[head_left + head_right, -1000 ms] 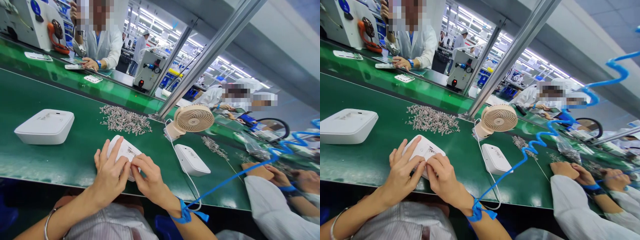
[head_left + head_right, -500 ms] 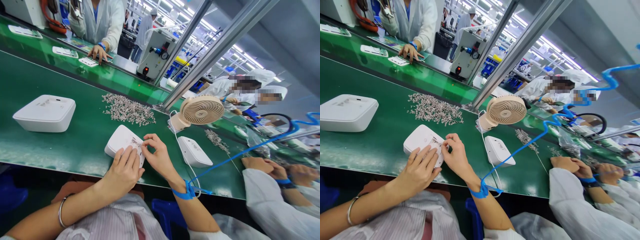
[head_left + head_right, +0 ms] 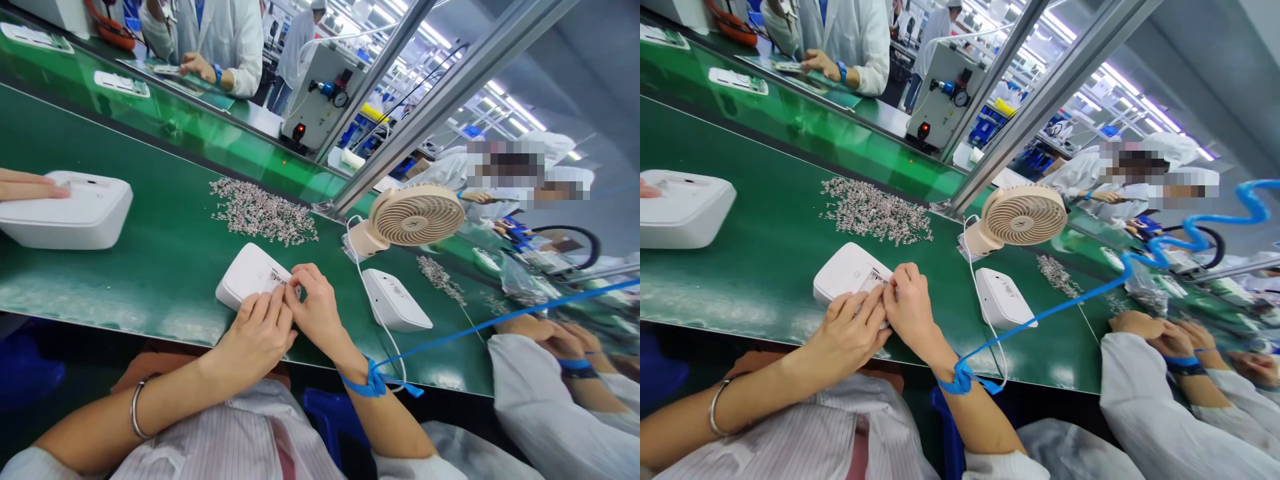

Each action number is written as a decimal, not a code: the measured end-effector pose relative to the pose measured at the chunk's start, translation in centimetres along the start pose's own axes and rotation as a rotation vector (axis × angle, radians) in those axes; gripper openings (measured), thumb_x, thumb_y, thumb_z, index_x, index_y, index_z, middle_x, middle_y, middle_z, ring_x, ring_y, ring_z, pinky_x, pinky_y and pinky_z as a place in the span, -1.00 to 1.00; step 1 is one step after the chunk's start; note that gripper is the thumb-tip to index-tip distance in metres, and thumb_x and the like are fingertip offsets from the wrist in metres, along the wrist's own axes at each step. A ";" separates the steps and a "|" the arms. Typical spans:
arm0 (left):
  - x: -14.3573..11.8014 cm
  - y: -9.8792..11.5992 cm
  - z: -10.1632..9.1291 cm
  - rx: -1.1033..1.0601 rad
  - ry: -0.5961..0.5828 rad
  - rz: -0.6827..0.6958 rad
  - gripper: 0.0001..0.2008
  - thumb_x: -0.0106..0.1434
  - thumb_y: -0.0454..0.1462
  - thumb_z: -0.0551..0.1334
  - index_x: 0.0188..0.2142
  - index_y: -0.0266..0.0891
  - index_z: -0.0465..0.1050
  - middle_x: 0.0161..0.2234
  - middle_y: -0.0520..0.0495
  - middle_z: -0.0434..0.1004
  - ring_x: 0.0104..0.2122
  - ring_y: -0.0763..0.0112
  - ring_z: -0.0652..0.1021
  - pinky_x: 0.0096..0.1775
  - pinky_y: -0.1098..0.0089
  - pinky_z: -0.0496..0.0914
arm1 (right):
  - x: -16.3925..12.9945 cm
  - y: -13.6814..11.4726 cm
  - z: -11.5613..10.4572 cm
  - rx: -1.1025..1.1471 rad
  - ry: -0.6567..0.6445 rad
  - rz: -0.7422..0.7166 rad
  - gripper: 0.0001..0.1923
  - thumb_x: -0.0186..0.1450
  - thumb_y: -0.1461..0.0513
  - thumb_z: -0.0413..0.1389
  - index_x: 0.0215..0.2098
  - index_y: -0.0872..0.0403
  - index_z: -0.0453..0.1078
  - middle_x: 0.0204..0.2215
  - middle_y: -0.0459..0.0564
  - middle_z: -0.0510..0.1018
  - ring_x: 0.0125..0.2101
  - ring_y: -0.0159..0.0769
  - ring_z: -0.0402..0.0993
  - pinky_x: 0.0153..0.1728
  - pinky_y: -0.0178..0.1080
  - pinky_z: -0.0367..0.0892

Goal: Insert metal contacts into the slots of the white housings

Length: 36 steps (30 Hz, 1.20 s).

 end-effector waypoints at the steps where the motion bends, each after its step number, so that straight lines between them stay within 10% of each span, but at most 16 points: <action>1: 0.1 0.0 0.0 0.008 -0.010 -0.002 -0.66 0.32 -0.21 0.03 -0.05 -0.37 0.42 0.01 -0.18 0.43 -0.08 0.22 0.42 -0.03 0.25 0.16 | -0.1 0.1 -0.1 0.020 0.008 0.004 -0.87 0.15 0.37 -0.03 -0.53 0.08 0.25 -0.37 0.05 0.45 -0.34 -0.25 0.41 -0.34 -0.18 0.34; 18: -0.2 0.8 0.6 0.141 -0.104 0.029 -0.63 0.29 -0.29 -0.01 0.03 -0.38 0.34 0.08 -0.25 0.35 -0.04 0.18 0.41 -0.01 0.22 0.17 | -2.9 0.3 -0.4 0.232 0.055 -0.020 -0.76 0.29 0.33 -0.05 -0.19 0.07 0.43 -0.04 0.14 0.39 -0.05 -0.19 0.39 -0.06 -0.08 0.38; 23: -0.7 1.0 0.6 0.147 -0.144 0.053 -0.58 0.27 -0.27 0.01 0.07 -0.46 0.29 0.09 -0.29 0.32 0.01 0.11 0.37 0.05 0.19 0.15 | -1.4 -0.4 -0.4 0.142 -0.084 -0.107 -0.81 0.24 0.33 -0.05 -0.31 0.11 0.40 -0.19 0.14 0.42 -0.22 -0.22 0.42 -0.20 -0.13 0.39; 30: -0.8 1.6 0.6 0.161 -0.137 0.040 -0.57 0.26 -0.26 0.05 0.05 -0.49 0.31 0.05 -0.29 0.34 -0.01 0.08 0.38 0.04 0.19 0.18 | 0.2 2.2 0.1 0.261 -0.012 0.172 -0.97 0.13 0.27 0.04 -0.46 0.06 0.25 -0.49 -0.09 0.40 -0.47 -0.36 0.34 -0.39 -0.26 0.33; 36: 0.0 -5.9 0.2 0.199 -0.097 -0.390 -0.57 0.27 -0.35 0.05 0.09 -0.60 0.24 0.02 -0.49 0.34 -0.13 -0.04 0.45 -0.18 0.09 0.30 | -3.4 10.3 -8.5 -0.102 0.389 0.457 -0.43 0.02 -0.06 0.17 -0.13 0.14 0.34 -0.11 0.20 0.38 -0.07 -0.01 0.31 -0.04 0.02 0.22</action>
Point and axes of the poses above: each hand's wrist, its own x-axis towards the middle knuckle, its own z-axis out of the palm, y = z × x, the point moved 9 cm from there along x, towards the middle knuckle
